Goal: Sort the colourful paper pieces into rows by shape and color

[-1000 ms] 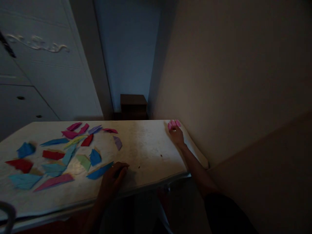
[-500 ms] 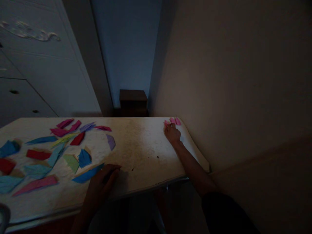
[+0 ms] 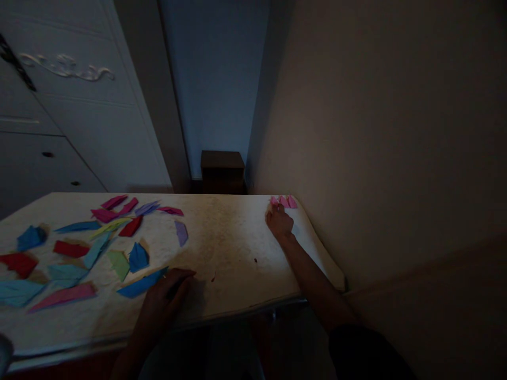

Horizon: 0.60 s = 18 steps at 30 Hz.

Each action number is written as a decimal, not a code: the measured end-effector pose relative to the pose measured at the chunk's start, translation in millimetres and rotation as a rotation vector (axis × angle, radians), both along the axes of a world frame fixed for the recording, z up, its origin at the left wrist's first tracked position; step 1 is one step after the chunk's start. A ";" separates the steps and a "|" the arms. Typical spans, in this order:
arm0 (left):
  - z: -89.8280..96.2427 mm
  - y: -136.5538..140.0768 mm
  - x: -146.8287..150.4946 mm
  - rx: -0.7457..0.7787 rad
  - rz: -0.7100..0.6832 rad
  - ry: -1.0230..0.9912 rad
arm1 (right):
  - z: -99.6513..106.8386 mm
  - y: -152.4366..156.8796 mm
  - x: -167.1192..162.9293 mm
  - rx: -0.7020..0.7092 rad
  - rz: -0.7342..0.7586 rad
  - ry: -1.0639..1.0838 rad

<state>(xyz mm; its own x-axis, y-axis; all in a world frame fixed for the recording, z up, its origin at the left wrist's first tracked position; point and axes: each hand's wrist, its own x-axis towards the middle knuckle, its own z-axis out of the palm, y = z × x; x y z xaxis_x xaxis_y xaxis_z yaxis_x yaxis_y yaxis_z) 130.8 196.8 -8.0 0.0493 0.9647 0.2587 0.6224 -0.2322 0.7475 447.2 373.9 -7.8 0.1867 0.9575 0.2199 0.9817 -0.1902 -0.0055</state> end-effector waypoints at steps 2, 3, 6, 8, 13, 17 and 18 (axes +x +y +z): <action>-2.1 0.4 -1.2 0.015 0.004 0.020 | 0.5 0.1 0.4 -0.002 -0.002 0.011; -3.1 0.8 -1.7 0.022 0.009 0.028 | 1.1 0.2 0.7 -0.008 -0.002 0.018; -4.5 2.3 -2.5 0.037 0.019 0.047 | 3.8 0.0 1.2 -0.033 0.008 0.041; -4.6 3.1 -2.3 0.040 0.023 0.053 | 5.4 -0.4 1.4 -0.035 0.013 0.055; -3.7 1.6 -0.8 0.014 0.038 0.044 | 6.6 0.6 4.8 -0.020 0.023 0.101; 0.3 -1.9 -0.5 -0.026 0.108 -0.050 | 5.9 0.3 10.3 0.010 0.178 0.173; 1.8 -2.7 -0.4 -0.033 0.141 -0.083 | 5.6 -1.1 10.7 0.009 0.247 0.191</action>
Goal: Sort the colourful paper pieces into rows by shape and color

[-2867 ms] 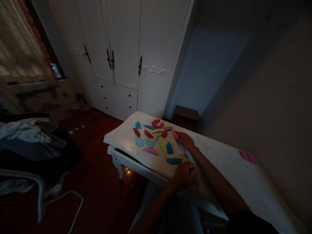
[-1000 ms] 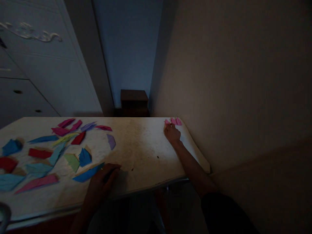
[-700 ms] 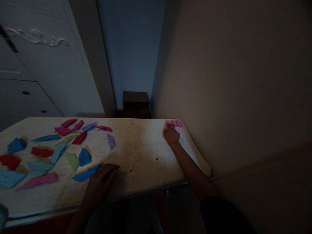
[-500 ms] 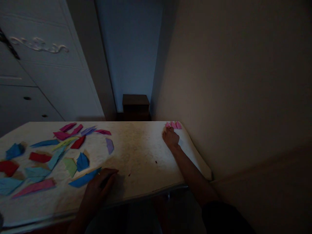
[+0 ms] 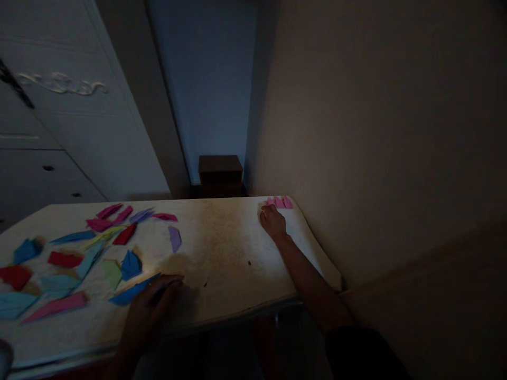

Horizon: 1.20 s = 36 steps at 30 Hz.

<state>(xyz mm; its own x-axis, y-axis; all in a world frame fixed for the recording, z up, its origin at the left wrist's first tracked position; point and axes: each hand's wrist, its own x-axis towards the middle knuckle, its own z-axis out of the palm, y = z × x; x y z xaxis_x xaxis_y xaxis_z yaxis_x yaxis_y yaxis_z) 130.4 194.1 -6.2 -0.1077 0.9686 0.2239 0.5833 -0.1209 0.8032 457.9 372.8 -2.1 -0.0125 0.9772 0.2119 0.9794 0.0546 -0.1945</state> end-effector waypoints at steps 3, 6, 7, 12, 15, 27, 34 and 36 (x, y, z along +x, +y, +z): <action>3.7 -1.7 1.2 -0.006 0.084 -0.096 | -1.0 -7.7 -4.7 -0.026 0.189 0.025; 4.2 -2.3 3.8 -0.008 0.096 -0.158 | -2.4 -17.3 -16.8 -0.053 0.311 0.029; 3.8 -2.4 5.0 -0.007 0.088 -0.157 | -2.9 -20.1 -21.0 -0.056 0.343 0.028; 2.0 -3.9 11.1 0.051 0.038 -0.089 | -6.3 -26.2 -31.3 -0.048 0.412 0.025; 2.2 -5.1 12.6 0.067 0.015 -0.071 | -8.7 -25.7 -29.3 -0.026 0.417 0.014; -4.6 -19.2 -29.1 0.059 -0.037 -0.227 | -12.0 -28.6 -26.1 0.058 0.528 0.029; 15.0 -36.5 -116.5 0.220 0.291 -0.213 | -25.4 -22.7 -23.0 0.099 0.557 0.002; 23.1 -35.5 -137.0 0.239 0.344 -0.186 | -34.4 -19.1 -21.2 0.130 0.559 -0.043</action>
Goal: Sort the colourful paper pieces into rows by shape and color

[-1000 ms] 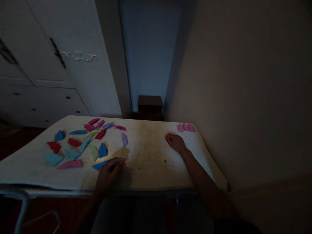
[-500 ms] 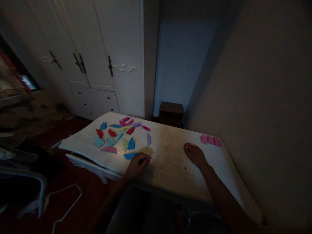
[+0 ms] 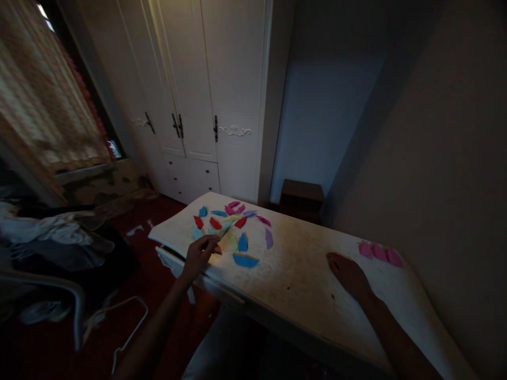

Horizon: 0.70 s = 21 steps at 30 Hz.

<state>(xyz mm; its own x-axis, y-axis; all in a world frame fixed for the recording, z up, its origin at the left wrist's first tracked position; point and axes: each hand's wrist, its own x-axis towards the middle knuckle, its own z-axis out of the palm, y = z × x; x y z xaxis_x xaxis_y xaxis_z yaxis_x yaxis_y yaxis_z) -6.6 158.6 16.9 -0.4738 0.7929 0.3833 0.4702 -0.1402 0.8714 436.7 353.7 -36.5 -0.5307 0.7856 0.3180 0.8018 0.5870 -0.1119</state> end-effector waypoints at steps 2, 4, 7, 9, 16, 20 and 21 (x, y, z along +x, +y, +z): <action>6.3 4.0 -17.0 -0.018 0.041 0.055 | -7.8 2.4 2.1 0.052 0.013 -0.064; 10.9 10.4 -30.8 -0.042 0.077 0.130 | -11.9 2.2 3.3 0.098 0.031 -0.145; 16.6 24.8 -45.8 -0.083 0.085 0.265 | -10.4 -4.3 1.2 0.131 0.010 -0.237; 20.7 39.6 -51.6 -0.119 0.048 0.364 | -6.4 -12.2 -3.0 0.135 -0.048 -0.250; 25.6 121.5 -48.6 -0.242 -0.135 0.562 | -2.2 -47.1 -15.5 0.115 -0.165 -0.174; 19.2 152.9 -52.8 -0.282 -0.208 0.597 | -5.4 -61.6 -12.7 0.085 -0.162 -0.067; 17.2 155.7 -57.6 -0.292 -0.189 0.599 | -5.7 -63.9 -11.5 0.080 -0.161 -0.047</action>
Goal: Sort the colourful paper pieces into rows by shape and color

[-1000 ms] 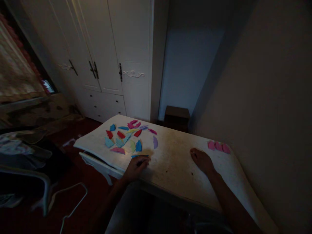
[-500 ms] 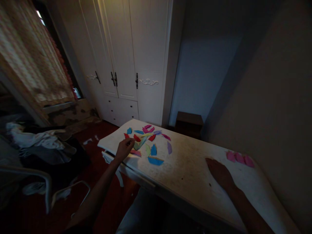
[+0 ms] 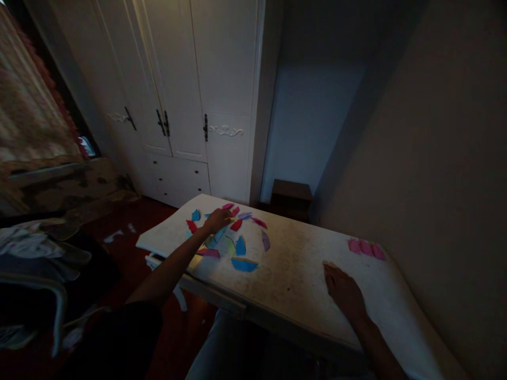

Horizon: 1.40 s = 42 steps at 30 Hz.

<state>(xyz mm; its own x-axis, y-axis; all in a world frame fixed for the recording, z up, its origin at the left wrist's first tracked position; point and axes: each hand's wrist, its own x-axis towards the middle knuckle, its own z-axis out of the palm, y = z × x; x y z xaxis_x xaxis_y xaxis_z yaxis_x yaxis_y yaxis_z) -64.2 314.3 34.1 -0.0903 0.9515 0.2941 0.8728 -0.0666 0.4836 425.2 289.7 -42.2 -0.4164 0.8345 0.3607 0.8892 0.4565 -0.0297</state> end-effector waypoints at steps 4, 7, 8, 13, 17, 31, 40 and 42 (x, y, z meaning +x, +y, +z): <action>-8.8 -6.9 -29.7 0.000 0.113 0.015 | -0.2 -3.9 3.4 0.008 0.012 0.074; -14.7 -21.8 -55.0 0.008 0.169 0.013 | 0.5 -2.9 4.4 -0.005 0.020 0.130; -16.2 -26.9 -63.2 0.012 0.183 0.012 | 0.9 -2.5 4.7 -0.014 0.021 0.146; -21.7 -48.3 -103.6 0.033 0.222 -0.007 | 3.3 -1.9 5.8 -0.051 -0.007 0.187; -27.3 -59.3 -129.5 0.038 0.215 -0.091 | 4.8 -3.9 5.4 -0.063 -0.041 0.195; -49.2 -73.2 -152.1 0.073 0.190 -0.559 | 3.1 -2.7 9.6 -0.099 -0.084 0.246; -52.4 -66.2 -149.0 0.090 0.269 -0.726 | 2.1 -4.0 11.1 -0.095 -0.092 0.256; -48.5 -69.4 -147.4 0.071 0.236 -0.743 | 3.0 -4.4 10.4 -0.100 -0.102 0.254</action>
<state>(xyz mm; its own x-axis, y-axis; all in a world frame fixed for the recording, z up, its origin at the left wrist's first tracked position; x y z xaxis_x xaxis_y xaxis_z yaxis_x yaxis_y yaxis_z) -211.6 244.9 -14.4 -0.4846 0.8640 0.1368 0.3170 0.0277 0.9480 435.6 285.3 -39.3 -0.2354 0.9042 0.3563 0.8885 0.3488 -0.2981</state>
